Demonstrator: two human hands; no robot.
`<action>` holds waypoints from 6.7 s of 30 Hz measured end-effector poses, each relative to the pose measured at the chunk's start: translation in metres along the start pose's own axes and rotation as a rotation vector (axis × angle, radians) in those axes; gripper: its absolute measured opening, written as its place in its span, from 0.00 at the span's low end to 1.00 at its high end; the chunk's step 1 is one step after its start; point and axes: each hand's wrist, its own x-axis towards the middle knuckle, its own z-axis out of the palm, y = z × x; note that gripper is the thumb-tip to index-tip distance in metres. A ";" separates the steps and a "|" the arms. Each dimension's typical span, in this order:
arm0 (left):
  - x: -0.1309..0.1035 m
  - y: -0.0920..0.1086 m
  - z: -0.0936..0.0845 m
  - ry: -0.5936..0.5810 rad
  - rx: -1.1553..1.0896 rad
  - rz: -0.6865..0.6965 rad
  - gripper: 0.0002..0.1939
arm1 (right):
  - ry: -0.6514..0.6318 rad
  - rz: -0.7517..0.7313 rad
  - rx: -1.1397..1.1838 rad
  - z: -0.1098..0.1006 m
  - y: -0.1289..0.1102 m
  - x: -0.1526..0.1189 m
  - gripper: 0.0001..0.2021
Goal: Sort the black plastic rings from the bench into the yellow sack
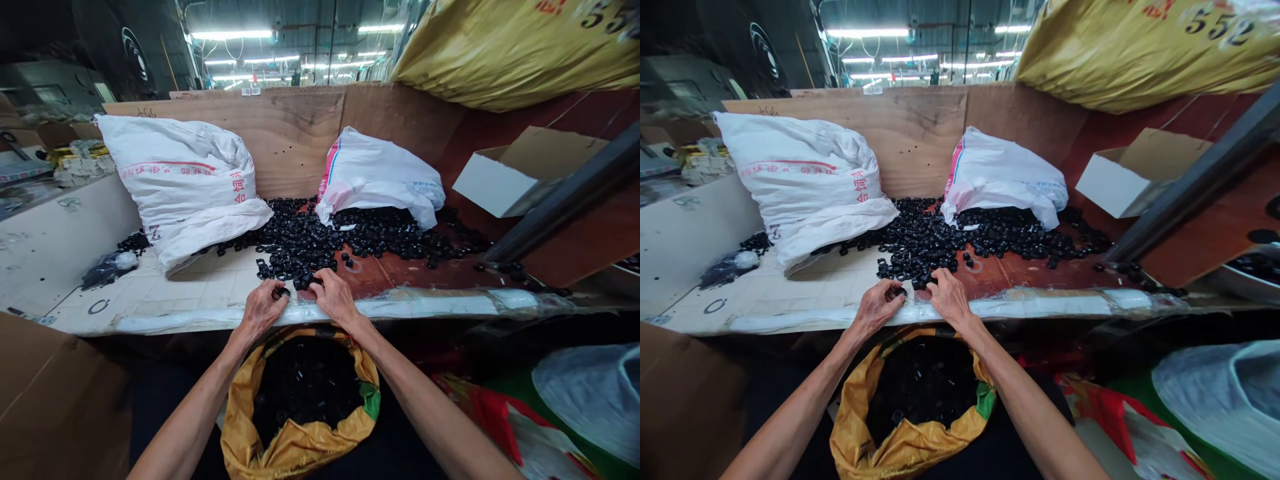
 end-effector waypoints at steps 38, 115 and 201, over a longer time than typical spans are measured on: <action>-0.019 -0.005 -0.010 0.037 -0.565 0.213 0.09 | 0.020 -0.146 0.501 0.023 -0.041 -0.018 0.10; -0.100 0.018 -0.009 -0.107 -0.502 0.125 0.09 | -0.365 0.559 0.932 -0.008 -0.071 -0.105 0.14; -0.001 0.010 -0.001 -0.076 -0.552 0.266 0.08 | 0.086 -0.104 0.311 0.011 -0.027 -0.015 0.16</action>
